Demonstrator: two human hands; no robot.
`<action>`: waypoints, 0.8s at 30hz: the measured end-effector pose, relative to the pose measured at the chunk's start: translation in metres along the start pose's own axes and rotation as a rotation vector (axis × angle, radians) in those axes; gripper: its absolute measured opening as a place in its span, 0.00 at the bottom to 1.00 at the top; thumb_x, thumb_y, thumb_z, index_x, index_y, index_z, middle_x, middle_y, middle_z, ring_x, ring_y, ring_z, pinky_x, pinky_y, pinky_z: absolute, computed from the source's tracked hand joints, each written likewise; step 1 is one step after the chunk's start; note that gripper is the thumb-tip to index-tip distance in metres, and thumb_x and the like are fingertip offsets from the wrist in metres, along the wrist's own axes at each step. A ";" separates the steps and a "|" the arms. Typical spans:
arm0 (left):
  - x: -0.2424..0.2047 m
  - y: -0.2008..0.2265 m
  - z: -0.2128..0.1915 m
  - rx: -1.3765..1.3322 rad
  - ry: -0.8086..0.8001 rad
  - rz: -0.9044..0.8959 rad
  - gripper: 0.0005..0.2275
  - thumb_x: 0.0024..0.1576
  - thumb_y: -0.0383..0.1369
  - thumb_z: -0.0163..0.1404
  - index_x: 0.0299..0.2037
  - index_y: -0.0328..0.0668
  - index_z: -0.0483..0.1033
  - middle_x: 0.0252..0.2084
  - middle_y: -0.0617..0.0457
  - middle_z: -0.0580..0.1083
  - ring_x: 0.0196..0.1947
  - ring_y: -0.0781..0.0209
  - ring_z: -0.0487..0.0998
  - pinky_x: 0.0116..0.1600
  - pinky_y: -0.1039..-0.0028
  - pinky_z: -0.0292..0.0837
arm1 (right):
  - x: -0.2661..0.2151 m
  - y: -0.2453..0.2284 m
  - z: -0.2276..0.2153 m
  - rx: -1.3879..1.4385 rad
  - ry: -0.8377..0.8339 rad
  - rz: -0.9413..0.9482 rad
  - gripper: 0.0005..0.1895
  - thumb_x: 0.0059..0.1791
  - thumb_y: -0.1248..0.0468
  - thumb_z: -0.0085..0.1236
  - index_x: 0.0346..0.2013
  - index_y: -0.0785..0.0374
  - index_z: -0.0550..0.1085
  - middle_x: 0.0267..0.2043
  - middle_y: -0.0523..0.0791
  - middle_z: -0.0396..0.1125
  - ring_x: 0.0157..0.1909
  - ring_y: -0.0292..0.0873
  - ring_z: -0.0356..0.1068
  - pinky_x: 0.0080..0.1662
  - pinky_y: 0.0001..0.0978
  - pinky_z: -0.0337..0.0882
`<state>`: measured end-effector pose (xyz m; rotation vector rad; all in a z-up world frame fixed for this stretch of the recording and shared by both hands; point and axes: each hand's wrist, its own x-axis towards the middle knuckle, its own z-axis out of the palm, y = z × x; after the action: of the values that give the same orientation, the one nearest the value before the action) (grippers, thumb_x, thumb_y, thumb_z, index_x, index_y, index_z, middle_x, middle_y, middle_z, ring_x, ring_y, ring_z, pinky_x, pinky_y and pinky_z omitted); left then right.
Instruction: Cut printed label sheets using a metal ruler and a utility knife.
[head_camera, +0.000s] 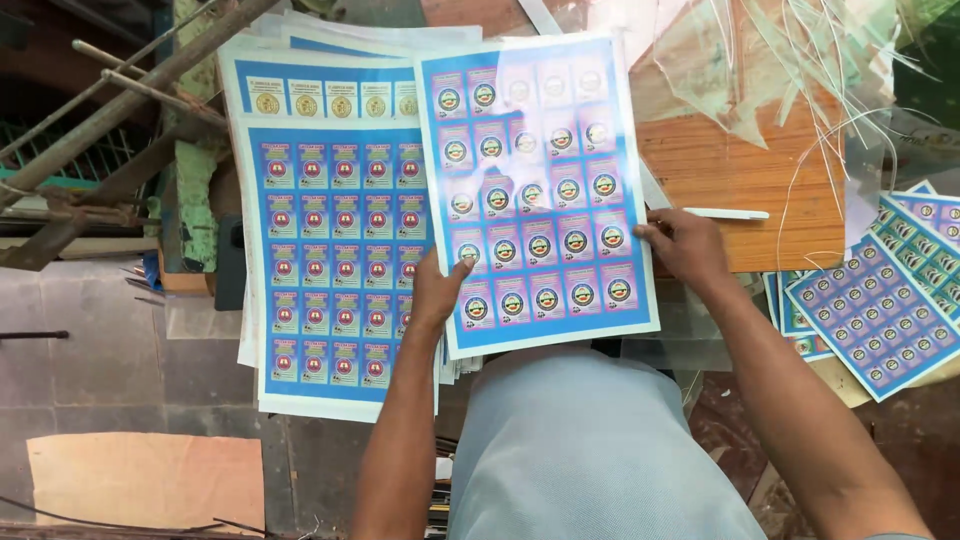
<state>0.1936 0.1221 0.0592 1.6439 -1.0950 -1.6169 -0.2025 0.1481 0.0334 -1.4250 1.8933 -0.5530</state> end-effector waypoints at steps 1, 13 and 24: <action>-0.002 0.001 0.003 0.056 0.043 0.085 0.15 0.57 0.28 0.56 0.53 0.34 0.75 0.45 0.49 0.80 0.44 0.64 0.80 0.49 0.73 0.75 | -0.007 -0.003 -0.005 -0.116 0.098 -0.072 0.17 0.50 0.54 0.66 0.46 0.62 0.79 0.35 0.49 0.73 0.35 0.46 0.72 0.38 0.40 0.72; -0.029 -0.026 -0.036 -0.184 0.129 0.099 0.11 0.62 0.29 0.53 0.52 0.34 0.76 0.44 0.53 0.79 0.41 0.69 0.78 0.46 0.76 0.75 | -0.061 0.046 -0.007 -0.368 0.356 0.154 0.19 0.47 0.52 0.70 0.39 0.64 0.75 0.44 0.52 0.67 0.49 0.57 0.68 0.48 0.50 0.68; -0.032 -0.041 -0.002 -0.084 0.163 0.093 0.12 0.61 0.29 0.54 0.53 0.36 0.76 0.44 0.53 0.80 0.42 0.67 0.78 0.48 0.75 0.74 | -0.042 0.010 -0.029 0.101 0.264 0.231 0.12 0.54 0.59 0.60 0.44 0.64 0.73 0.33 0.43 0.70 0.36 0.41 0.69 0.42 0.38 0.66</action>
<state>0.2043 0.1698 0.0412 1.6144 -0.9925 -1.4240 -0.2241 0.1892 0.0570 -1.0927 2.1681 -0.7408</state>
